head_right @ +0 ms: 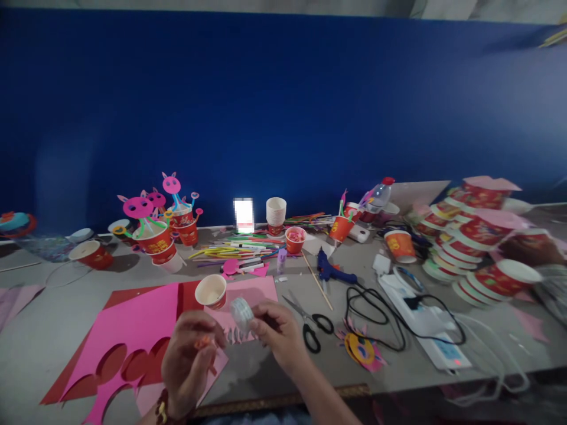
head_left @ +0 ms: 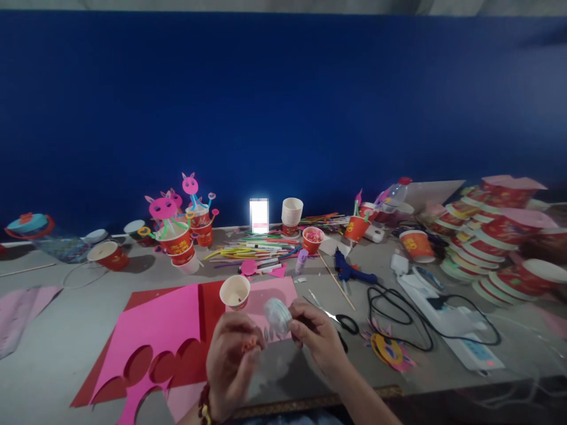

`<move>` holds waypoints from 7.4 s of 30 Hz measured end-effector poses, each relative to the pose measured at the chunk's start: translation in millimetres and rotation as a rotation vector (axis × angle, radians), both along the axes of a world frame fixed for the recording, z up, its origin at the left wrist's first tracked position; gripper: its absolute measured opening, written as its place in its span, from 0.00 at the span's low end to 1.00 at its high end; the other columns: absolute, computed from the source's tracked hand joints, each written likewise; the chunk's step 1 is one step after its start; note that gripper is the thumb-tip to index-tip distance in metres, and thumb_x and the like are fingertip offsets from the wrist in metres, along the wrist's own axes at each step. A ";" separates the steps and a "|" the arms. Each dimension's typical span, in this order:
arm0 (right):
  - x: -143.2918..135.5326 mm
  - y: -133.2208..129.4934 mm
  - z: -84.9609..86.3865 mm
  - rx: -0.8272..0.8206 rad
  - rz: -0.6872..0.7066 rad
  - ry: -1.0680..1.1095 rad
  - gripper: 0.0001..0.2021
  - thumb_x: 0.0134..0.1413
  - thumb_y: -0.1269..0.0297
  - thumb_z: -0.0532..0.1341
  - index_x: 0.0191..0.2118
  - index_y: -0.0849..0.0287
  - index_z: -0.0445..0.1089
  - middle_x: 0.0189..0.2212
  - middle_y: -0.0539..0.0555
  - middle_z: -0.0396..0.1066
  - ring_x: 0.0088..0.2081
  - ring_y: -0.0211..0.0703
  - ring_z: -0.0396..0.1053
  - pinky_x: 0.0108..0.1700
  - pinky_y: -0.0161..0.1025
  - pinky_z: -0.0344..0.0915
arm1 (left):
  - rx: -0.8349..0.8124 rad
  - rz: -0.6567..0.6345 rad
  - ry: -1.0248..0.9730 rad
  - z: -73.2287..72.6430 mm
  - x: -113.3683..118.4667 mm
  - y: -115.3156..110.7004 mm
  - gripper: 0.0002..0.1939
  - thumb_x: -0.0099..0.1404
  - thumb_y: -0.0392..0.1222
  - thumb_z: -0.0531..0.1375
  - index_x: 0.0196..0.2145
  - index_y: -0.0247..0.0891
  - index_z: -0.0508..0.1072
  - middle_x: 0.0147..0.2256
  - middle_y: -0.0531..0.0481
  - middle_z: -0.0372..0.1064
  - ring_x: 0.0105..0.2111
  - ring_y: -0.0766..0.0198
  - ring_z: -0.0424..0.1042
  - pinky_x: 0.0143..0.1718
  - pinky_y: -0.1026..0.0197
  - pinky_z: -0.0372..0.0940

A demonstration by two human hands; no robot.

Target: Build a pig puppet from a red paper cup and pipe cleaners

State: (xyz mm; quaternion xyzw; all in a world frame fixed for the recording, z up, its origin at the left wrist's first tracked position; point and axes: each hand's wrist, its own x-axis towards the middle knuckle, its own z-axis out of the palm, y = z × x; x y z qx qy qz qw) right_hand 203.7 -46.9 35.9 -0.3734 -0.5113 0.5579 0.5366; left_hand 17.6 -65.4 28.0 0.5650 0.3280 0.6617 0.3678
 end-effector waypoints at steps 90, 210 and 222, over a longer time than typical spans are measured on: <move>-6.1 -2.3 18.0 -0.358 0.226 0.032 0.09 0.49 0.59 0.56 0.33 0.58 0.65 0.16 0.44 0.68 0.12 0.31 0.62 0.12 0.25 0.53 | -0.216 -0.259 -0.017 0.6 14.5 8.7 0.09 0.69 0.45 0.62 0.33 0.39 0.75 0.37 0.42 0.77 0.46 0.51 0.72 0.45 0.54 0.67; 3.4 17.1 4.5 -0.153 0.260 0.033 0.20 0.53 0.48 0.70 0.41 0.58 0.71 0.24 0.46 0.68 0.22 0.32 0.63 0.25 0.31 0.58 | -0.799 -0.570 -0.289 3.7 25.6 12.1 0.19 0.60 0.56 0.68 0.31 0.34 0.79 0.22 0.49 0.73 0.20 0.67 0.70 0.25 0.65 0.66; 9.0 30.6 -7.1 -0.098 0.089 -0.170 0.24 0.49 0.41 0.68 0.26 0.56 0.62 0.17 0.42 0.60 0.16 0.30 0.52 0.17 0.30 0.49 | -0.644 -0.476 0.071 -1.6 23.6 16.2 0.22 0.61 0.59 0.66 0.32 0.34 0.78 0.26 0.49 0.74 0.26 0.66 0.69 0.29 0.65 0.63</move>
